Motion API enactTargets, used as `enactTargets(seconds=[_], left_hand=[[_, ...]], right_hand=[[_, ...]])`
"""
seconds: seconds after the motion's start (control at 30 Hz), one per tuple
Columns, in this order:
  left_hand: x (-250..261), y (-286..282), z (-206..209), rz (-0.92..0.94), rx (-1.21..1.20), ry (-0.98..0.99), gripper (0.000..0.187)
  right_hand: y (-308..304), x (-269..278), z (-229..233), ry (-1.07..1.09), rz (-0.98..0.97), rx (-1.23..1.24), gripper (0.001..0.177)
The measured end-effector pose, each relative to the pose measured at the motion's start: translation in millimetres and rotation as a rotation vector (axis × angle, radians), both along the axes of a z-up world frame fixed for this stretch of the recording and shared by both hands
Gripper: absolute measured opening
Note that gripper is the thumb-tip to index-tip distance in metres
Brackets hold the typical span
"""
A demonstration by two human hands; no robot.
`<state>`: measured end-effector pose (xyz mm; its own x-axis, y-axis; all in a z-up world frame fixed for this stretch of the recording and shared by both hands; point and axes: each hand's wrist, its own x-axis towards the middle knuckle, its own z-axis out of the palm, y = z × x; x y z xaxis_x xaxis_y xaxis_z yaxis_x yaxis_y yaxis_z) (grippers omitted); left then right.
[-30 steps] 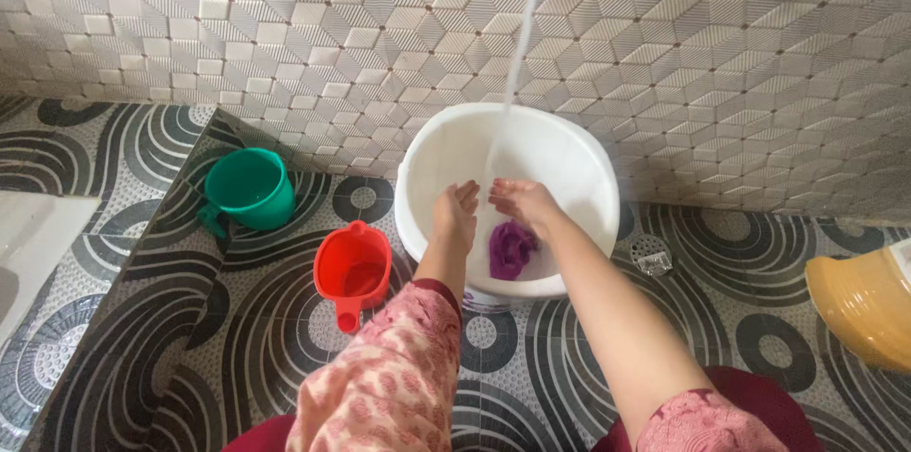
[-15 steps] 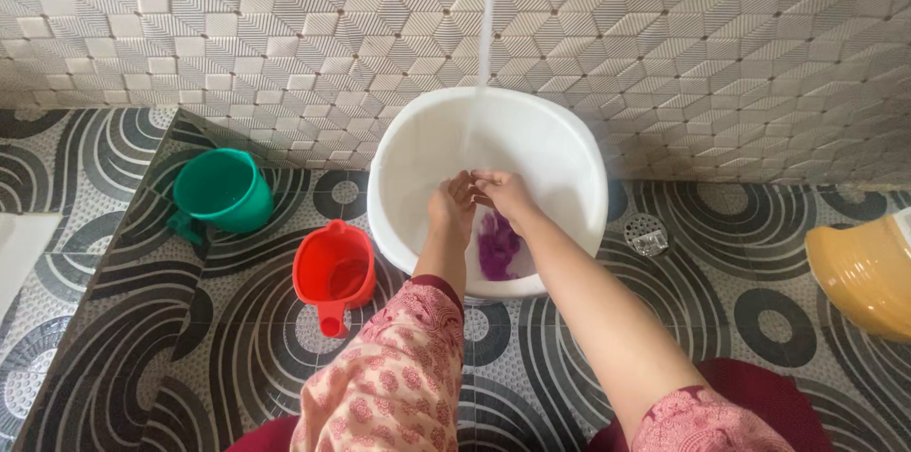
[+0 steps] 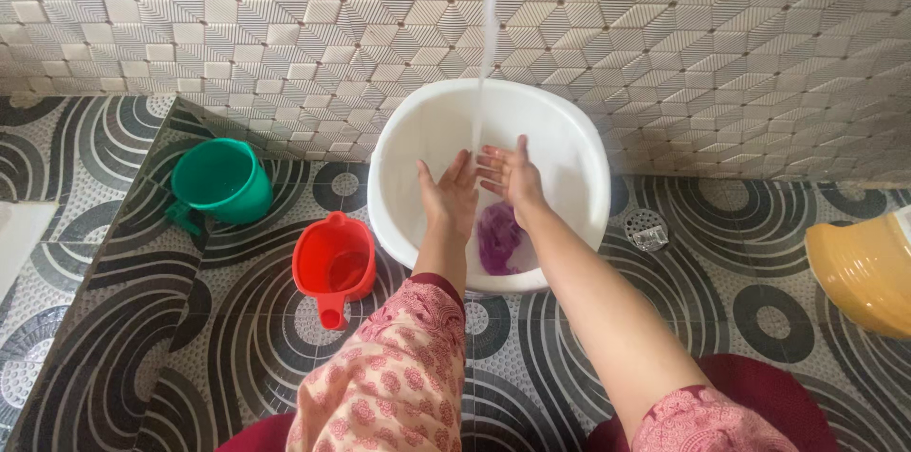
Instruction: The person scrubs a red plastic cup with a purple cloth, rinses it under a tap, and then scrubs the inside and outside of a white bucket with the same cloth. The person uses water from the tap to rinse the bucket and the cloth during the process.
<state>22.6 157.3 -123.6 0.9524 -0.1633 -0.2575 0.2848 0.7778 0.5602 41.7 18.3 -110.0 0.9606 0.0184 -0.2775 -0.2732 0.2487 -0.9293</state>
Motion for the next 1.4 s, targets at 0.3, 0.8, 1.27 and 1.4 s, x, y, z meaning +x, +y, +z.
enactTargets(seconds=[0.3,0.8,1.27,1.4], left_hand=[[-12.6,0.5,21.5,0.182,-0.022,-0.046,0.099],[-13.2,0.9,18.8,0.216,-0.13,-0.16,0.097],[2.2,-3.9,-17.3,0.333,0.058,-0.052,0.087],[-8.3,-2.6,2.4,0.302,0.067,0.025,0.083]], right_hand=[[-4.0,0.1,12.3,-0.016,0.074,0.087,0.114],[-2.0,-6.1,15.3,-0.02,0.12,0.006,0.11],[-6.9,1.7,-12.4,0.079,0.103,-0.135,0.076],[-9.8,7.5,-33.9,0.137,0.102,-0.229,0.056]])
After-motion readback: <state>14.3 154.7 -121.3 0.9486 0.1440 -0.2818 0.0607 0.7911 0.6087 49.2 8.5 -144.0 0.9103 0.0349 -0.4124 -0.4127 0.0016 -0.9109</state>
